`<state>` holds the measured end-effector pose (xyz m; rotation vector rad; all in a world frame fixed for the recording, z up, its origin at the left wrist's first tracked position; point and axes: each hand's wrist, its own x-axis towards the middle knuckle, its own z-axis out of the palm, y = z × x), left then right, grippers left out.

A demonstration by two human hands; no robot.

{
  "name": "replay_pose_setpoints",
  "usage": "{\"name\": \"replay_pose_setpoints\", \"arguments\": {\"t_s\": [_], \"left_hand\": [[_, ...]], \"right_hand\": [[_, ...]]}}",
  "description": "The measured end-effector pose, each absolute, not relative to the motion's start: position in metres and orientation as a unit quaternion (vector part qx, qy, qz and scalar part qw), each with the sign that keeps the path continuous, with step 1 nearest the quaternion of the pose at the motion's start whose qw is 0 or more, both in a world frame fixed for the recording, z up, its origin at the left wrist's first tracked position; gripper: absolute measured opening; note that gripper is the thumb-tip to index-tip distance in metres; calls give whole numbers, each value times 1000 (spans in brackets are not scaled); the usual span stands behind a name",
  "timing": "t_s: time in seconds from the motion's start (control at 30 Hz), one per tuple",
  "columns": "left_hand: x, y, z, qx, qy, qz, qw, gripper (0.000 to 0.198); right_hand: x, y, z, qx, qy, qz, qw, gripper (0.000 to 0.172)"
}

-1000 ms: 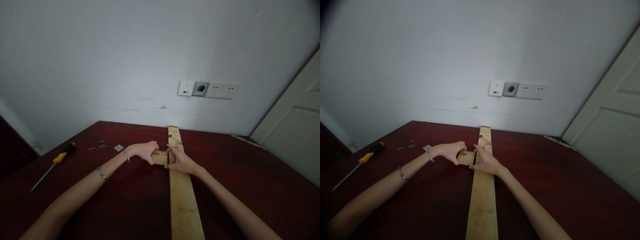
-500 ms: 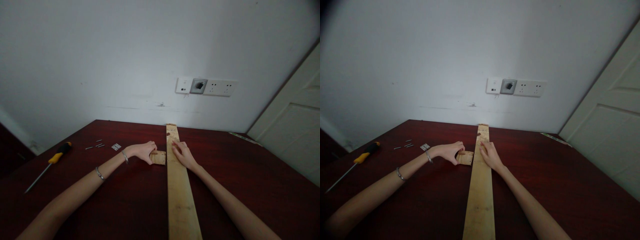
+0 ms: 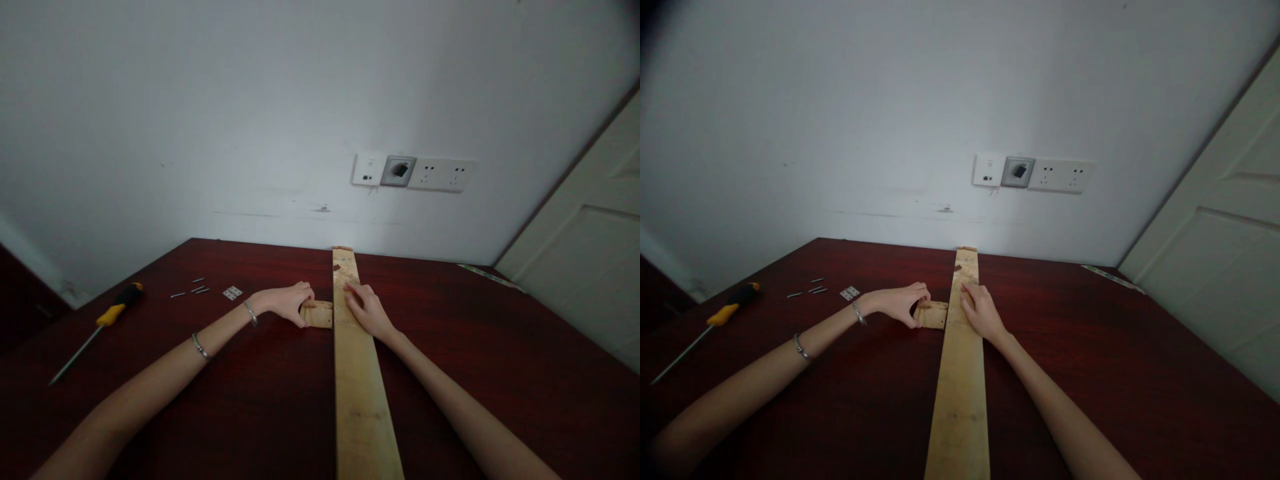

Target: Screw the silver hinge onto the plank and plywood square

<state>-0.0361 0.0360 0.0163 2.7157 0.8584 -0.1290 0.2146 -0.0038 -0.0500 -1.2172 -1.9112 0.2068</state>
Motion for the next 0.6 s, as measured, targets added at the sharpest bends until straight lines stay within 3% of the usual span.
{"name": "replay_pose_setpoints", "arguments": {"t_s": [0.6], "left_hand": [[-41,39,15,931,310,-61,186,72]], "right_hand": [[214,-6,-48,-494,-762,81,412,34]]}}
